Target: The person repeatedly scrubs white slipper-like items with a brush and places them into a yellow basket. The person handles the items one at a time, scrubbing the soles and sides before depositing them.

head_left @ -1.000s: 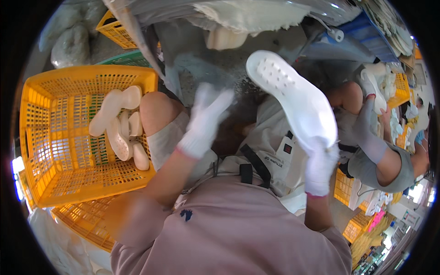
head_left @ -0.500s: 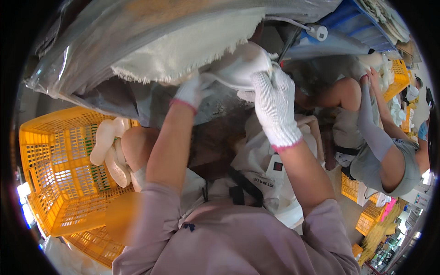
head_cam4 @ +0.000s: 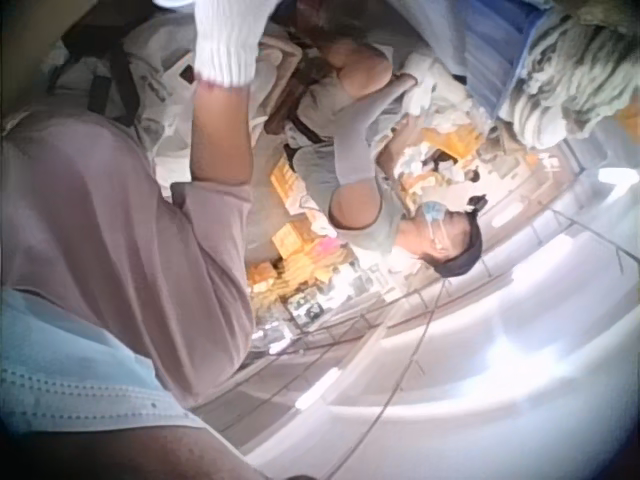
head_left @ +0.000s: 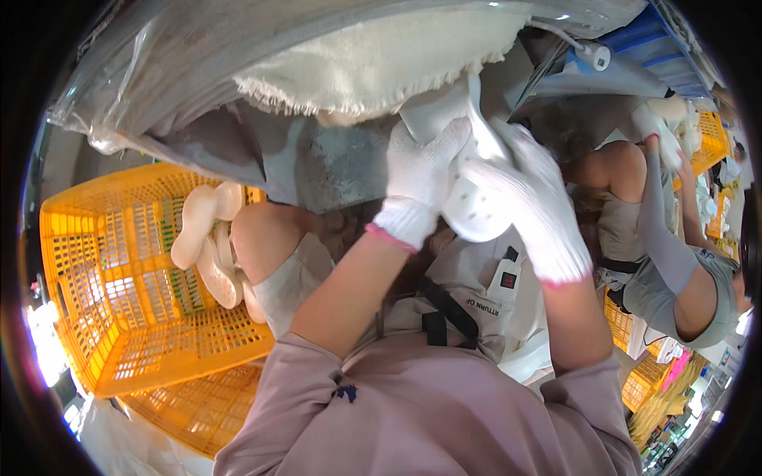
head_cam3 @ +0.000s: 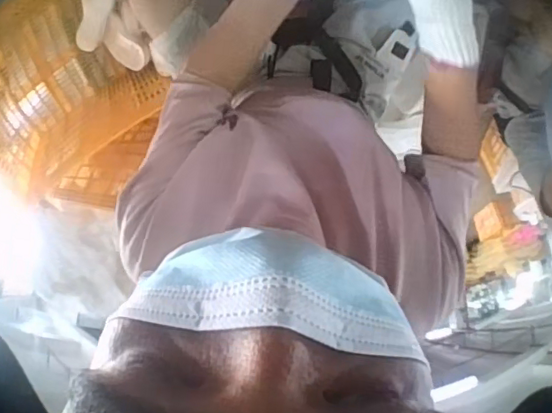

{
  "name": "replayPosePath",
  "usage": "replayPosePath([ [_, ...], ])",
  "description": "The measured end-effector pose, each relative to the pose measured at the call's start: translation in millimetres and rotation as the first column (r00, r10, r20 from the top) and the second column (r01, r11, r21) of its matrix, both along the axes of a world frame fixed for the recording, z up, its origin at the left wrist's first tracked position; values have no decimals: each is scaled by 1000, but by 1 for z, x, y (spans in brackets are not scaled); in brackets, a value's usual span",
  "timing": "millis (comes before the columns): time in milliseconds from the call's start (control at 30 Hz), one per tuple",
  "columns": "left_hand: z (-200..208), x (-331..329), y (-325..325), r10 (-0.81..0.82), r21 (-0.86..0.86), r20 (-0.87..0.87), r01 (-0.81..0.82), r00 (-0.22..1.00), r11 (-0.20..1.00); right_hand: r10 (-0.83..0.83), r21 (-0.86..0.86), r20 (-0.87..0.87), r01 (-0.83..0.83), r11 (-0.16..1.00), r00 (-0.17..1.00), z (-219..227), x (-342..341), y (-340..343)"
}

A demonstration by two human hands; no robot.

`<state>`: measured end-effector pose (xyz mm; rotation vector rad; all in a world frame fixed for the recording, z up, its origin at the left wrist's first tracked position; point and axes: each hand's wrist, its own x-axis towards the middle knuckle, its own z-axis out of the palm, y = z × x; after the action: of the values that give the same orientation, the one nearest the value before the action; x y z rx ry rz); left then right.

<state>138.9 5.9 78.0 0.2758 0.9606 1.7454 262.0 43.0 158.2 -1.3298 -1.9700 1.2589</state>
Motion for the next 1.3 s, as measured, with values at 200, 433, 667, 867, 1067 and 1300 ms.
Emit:
replayPosePath([
  [200,-21,19,69,144,-265,106,-112,984,958,-296,245,-195,339,908,935,-23,9,3],
  [433,-40,-104,27,-582,-659,-720,-109,377,744,-156,245,-142,187,951,978,-77,-14,75],
  [667,-8,-32,-15,-387,-345,-466,240,795,908,-178,-153,-127,158,975,976,-19,-47,54],
  [867,-32,-47,26,-377,-210,29,374,926,903,115,441,811,-729,524,573,7,6,-25],
  [1067,-17,-57,-38,-171,7,581,205,795,979,300,661,350,-461,593,888,-23,-11,-91],
  [1300,-56,-90,-2,68,-166,416,3,907,986,101,702,191,-208,681,976,-70,-68,-53],
])
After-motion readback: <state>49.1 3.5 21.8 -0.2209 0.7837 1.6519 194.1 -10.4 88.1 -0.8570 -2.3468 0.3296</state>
